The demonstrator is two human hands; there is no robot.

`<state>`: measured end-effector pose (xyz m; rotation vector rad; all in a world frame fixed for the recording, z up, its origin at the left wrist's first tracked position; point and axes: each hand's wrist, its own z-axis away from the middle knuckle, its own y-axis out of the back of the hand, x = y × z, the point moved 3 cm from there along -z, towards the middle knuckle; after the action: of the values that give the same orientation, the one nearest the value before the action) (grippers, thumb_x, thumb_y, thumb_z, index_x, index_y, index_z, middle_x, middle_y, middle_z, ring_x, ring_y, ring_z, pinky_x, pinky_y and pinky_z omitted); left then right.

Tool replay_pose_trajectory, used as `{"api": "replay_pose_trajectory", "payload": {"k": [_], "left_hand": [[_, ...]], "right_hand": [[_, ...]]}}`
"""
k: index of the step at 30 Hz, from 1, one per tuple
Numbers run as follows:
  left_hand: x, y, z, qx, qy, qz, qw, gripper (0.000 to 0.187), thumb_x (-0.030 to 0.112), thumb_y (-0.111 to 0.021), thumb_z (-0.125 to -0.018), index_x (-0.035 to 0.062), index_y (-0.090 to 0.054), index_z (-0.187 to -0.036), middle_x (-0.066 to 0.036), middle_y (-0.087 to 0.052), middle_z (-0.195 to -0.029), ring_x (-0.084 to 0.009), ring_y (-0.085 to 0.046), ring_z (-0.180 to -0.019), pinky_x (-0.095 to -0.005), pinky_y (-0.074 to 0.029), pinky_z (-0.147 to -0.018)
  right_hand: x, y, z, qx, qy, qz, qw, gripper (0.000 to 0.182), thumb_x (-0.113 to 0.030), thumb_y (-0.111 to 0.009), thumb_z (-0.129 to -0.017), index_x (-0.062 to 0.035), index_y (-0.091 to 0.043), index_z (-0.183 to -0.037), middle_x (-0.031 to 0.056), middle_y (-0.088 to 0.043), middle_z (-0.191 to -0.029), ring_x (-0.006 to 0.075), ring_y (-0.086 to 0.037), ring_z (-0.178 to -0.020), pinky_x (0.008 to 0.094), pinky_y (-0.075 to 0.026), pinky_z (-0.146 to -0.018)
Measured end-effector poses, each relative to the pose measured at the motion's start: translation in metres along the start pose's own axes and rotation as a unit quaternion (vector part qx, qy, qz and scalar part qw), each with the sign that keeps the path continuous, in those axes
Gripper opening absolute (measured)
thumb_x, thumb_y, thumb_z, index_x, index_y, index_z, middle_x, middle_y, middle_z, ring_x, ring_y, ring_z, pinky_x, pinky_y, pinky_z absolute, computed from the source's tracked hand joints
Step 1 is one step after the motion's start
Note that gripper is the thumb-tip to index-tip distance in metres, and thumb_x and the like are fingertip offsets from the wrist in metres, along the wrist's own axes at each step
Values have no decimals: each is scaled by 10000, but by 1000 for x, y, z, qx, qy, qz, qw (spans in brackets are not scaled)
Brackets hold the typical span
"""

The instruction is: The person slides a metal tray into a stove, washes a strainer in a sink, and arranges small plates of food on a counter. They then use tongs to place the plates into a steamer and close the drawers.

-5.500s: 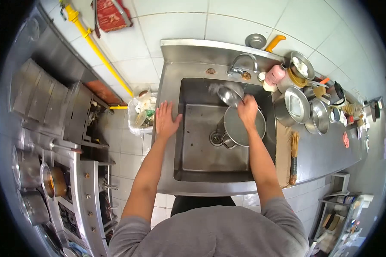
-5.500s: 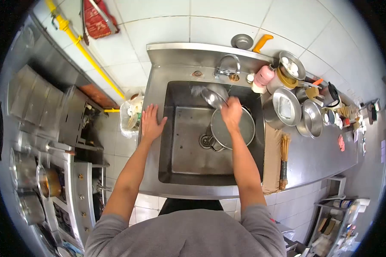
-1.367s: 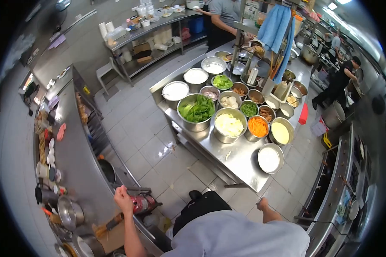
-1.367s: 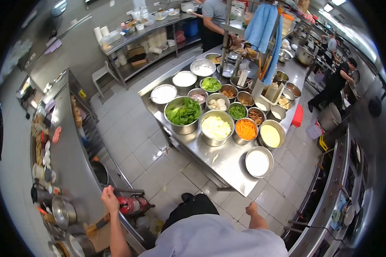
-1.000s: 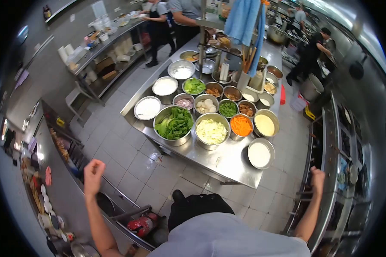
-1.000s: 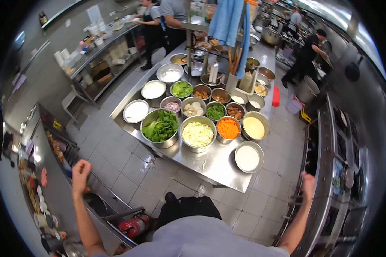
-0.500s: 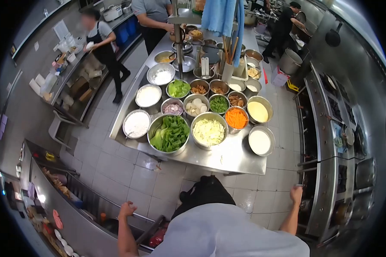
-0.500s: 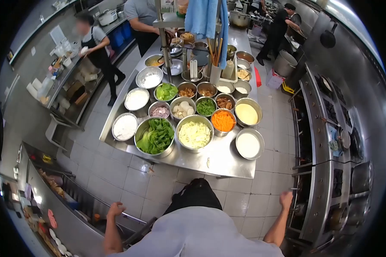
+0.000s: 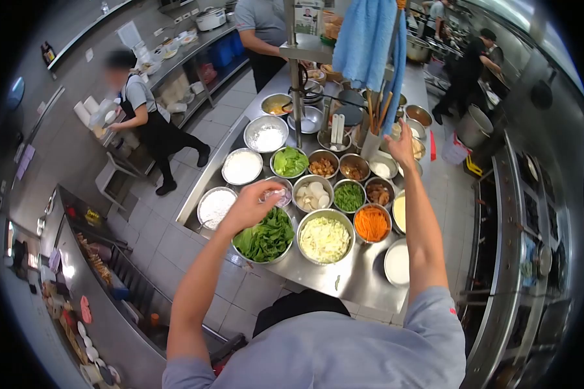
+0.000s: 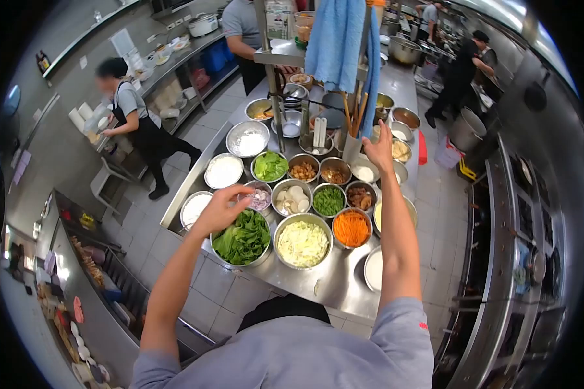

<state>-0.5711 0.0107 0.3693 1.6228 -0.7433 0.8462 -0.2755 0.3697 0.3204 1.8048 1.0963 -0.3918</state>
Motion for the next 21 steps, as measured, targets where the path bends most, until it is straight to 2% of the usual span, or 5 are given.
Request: {"api": "replay_pose_trajectory", "payload": {"k": [5, 11, 15, 17, 21], "left_hand": [[34, -60, -87, -48, -29, 49, 997, 269, 176, -594, -942, 15, -632, -1155, -111, -651, -1163, -199, -615, -1067, -340, -493, -926], [63, -133, -185, -14, 90, 373, 923, 359, 248, -507, -1007, 30, -529, -1291, -108, -618, -1211, -189, -603, -1088, -327, -458, -983], [60, -207, -255, -169, -39, 629, 758, 392, 297, -513, -998, -5, -531, -1248, -103, -598, -1161, -195, -593, -1010, -341, -504, -876], [110, -235, -240, -115, -96, 533, 833, 533, 307, -579, -945, -51, -438, -1314, -201, -524, -1261, -287, -531, -1145, -395, -432, -989], [216, -235, -172, 108, -89, 66, 988, 926, 314, -717, -792, -61, -192, -1456, -372, -124, -1500, -493, -149, -1420, -595, -155, -1142]], "right_hand": [[35, -1, -31, 8, 31, -91, 995, 311, -168, -688, -819, 31, -640, -1054, 178, -664, -1001, 290, -630, -966, 360, -473, -880], [-77, 99, -5, -315, 118, -270, 902, 270, -241, -551, -945, -11, -622, -823, 5, -562, -708, 64, -482, -670, 247, -382, -599], [-58, 123, -102, -88, 8, -164, 983, 297, -246, -543, -964, -7, -634, -812, 80, -642, -691, 173, -605, -620, 333, -449, -562], [-44, 108, -145, 117, 94, 58, 987, 249, -236, -562, -942, -9, -629, -862, 119, -650, -758, 270, -616, -669, 368, -466, -610], [-49, 60, -70, -103, 66, -315, 941, 277, -275, -561, -943, -5, -575, -1004, 144, -610, -964, 293, -566, -897, 397, -444, -745]]}}
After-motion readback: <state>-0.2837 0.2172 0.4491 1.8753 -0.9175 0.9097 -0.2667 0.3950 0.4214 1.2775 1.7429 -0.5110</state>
